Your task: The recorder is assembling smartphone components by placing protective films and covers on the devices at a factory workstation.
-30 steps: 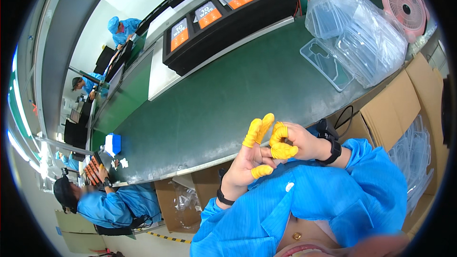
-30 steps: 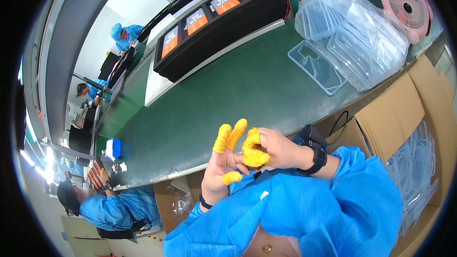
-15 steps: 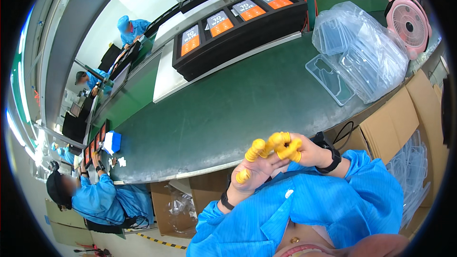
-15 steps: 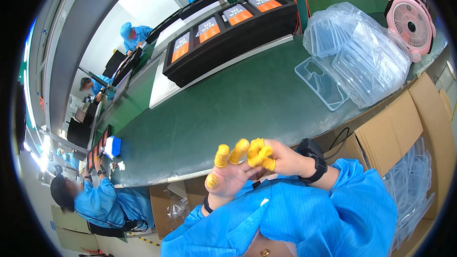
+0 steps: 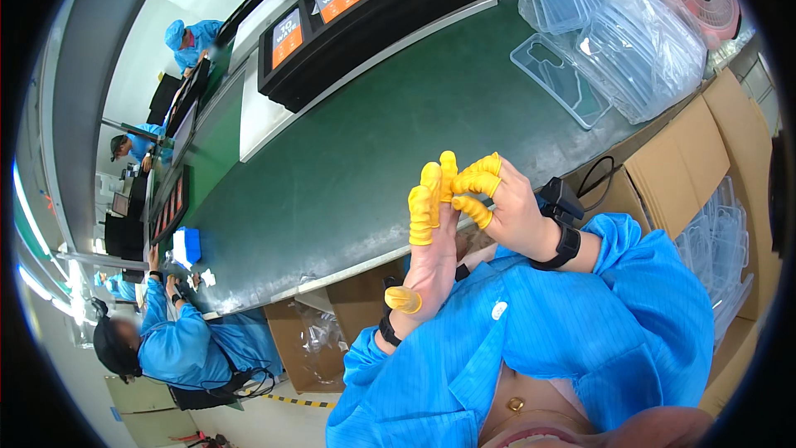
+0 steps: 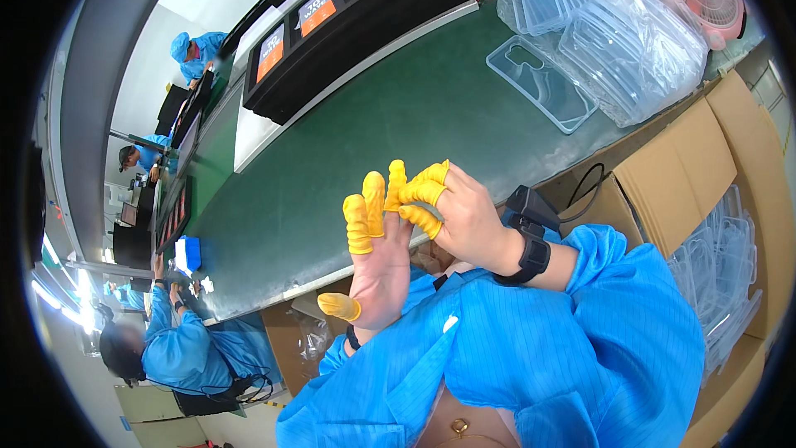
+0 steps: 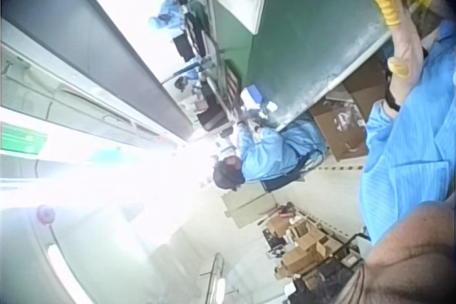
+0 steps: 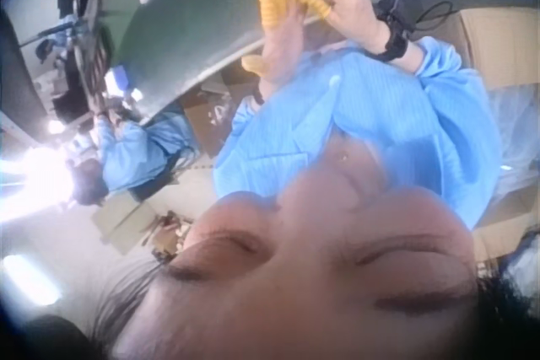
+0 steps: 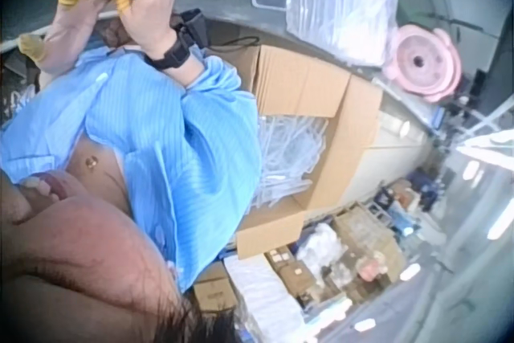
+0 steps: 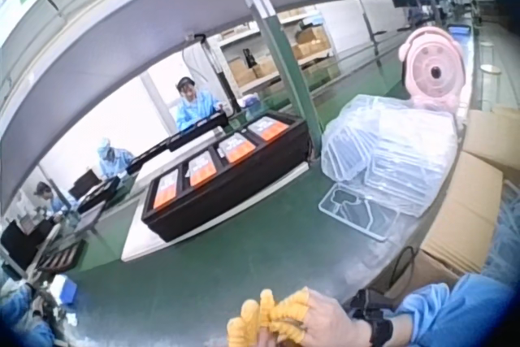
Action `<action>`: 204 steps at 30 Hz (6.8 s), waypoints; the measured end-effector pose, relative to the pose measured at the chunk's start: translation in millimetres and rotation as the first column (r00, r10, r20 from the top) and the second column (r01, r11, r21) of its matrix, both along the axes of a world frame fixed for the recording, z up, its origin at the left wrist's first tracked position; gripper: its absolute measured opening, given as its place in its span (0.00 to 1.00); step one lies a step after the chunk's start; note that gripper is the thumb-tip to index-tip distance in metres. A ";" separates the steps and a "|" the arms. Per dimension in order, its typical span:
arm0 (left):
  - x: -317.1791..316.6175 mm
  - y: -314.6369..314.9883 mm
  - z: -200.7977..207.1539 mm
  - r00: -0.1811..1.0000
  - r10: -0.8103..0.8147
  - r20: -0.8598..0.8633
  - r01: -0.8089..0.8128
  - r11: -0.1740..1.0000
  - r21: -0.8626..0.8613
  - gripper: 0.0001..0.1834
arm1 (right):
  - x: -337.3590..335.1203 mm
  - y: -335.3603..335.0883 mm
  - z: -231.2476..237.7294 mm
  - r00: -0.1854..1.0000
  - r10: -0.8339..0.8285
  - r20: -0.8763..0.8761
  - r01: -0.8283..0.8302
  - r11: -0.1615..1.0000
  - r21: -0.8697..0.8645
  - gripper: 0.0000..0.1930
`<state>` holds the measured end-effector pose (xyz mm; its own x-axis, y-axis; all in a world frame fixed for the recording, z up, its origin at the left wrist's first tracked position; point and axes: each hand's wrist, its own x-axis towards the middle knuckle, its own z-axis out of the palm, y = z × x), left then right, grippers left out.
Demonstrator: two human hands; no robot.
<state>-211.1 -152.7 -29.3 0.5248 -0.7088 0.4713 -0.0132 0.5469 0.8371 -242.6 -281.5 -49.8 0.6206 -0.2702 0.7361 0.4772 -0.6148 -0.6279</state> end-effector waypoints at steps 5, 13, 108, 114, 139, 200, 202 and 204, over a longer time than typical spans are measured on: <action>-5.3 -1.7 -1.6 0.998 0.069 -0.011 -0.067 0.992 0.107 0.53 | 1.2 0.9 -10.0 0.998 -0.060 -0.018 0.055 0.978 -0.203 0.08; 4.3 -0.4 -6.8 0.996 0.081 -0.021 -0.079 0.992 0.103 0.56 | 9.0 4.4 -1.5 0.998 0.010 -0.059 -0.018 0.990 -0.138 0.05; 21.1 16.2 5.4 0.940 0.236 0.246 -0.331 0.800 0.501 0.09 | 2.8 -5.1 -13.0 0.261 0.795 0.548 -0.542 -0.349 0.765 0.17; 30.0 18.1 -2.9 0.988 0.151 -0.013 -0.121 0.839 0.531 0.13 | -3.4 -8.9 -3.7 0.159 0.890 0.427 -0.533 -0.287 0.796 0.20; 368.4 269.6 -69.5 0.179 0.304 0.936 -0.668 -0.661 0.342 0.40 | 0.6 -32.4 -41.5 0.886 -0.246 -0.393 0.130 0.945 -0.299 0.14; 80.7 68.5 -13.8 0.160 0.137 0.978 -0.987 0.021 0.158 0.19 | 2.2 -109.4 3.9 0.769 -0.632 -0.095 0.535 0.719 -0.444 0.12; 83.2 48.1 -13.7 0.089 0.173 0.981 -0.996 0.018 0.087 0.20 | 1.8 -128.0 -22.3 0.699 -0.705 -0.115 0.571 0.648 -0.505 0.12; 83.2 30.8 -22.1 0.091 0.180 0.979 -0.996 0.029 0.088 0.20 | -0.7 -136.6 -39.7 0.636 -0.710 -0.301 0.491 0.674 -0.553 0.09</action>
<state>-127.9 -122.0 -51.5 0.7479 -0.3893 0.5377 -0.5562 -0.8097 0.1875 -243.3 -418.1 -89.5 0.7004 -0.4726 0.5349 -0.3717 -0.8813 -0.2919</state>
